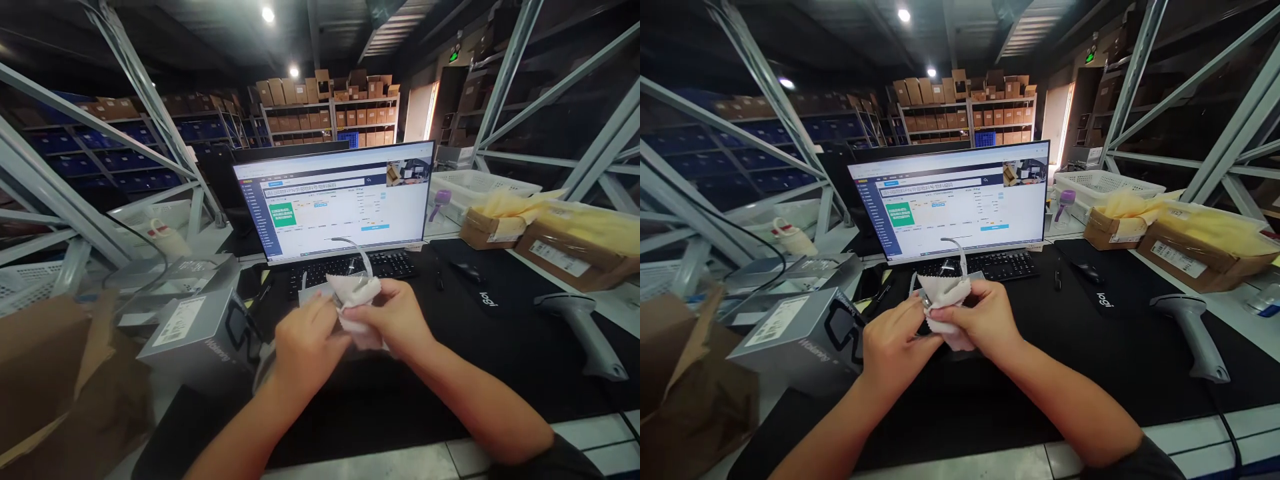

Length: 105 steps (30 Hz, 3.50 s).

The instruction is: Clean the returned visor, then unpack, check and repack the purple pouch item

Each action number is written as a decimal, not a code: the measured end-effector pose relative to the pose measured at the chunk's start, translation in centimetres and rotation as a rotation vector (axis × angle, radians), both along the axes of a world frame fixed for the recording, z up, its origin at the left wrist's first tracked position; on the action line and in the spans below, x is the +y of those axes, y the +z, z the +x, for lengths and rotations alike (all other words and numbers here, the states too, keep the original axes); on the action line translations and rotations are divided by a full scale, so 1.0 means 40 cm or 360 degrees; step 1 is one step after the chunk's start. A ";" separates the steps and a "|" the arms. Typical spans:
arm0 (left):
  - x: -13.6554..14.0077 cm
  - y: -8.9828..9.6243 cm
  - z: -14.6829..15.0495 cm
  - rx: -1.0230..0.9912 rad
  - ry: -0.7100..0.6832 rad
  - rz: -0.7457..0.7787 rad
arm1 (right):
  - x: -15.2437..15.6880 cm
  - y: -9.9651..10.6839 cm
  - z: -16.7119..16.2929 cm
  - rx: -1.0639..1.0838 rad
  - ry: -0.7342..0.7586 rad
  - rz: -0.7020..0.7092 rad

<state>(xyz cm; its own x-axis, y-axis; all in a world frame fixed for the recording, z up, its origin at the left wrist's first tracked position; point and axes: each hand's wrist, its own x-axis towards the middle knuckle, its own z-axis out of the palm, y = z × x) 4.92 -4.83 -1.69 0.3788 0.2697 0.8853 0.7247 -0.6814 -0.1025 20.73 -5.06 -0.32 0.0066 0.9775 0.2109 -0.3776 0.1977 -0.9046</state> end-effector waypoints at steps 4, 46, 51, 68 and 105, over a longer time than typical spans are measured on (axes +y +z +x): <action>-0.012 -0.008 0.016 0.0071 -0.0212 0.0057 | 0.017 0.034 0.063 0.0354 0.0099 -0.0166; 0.000 0.018 -0.014 -0.0037 -0.0110 -0.0075 | -0.010 -0.037 -0.029 -0.0001 -0.0413 0.0237; 0.010 0.023 -0.021 -0.0041 -0.0179 -0.0074 | -0.026 -0.031 -0.030 -0.0154 -0.0304 0.0213; 0.011 0.109 -0.129 0.0263 -0.0477 -0.0588 | 0.050 0.050 0.192 -0.0095 0.0049 -0.0085; -0.013 0.073 -0.065 0.0613 -0.0688 -0.0337 | -0.002 0.053 0.207 -0.1051 0.1007 0.0024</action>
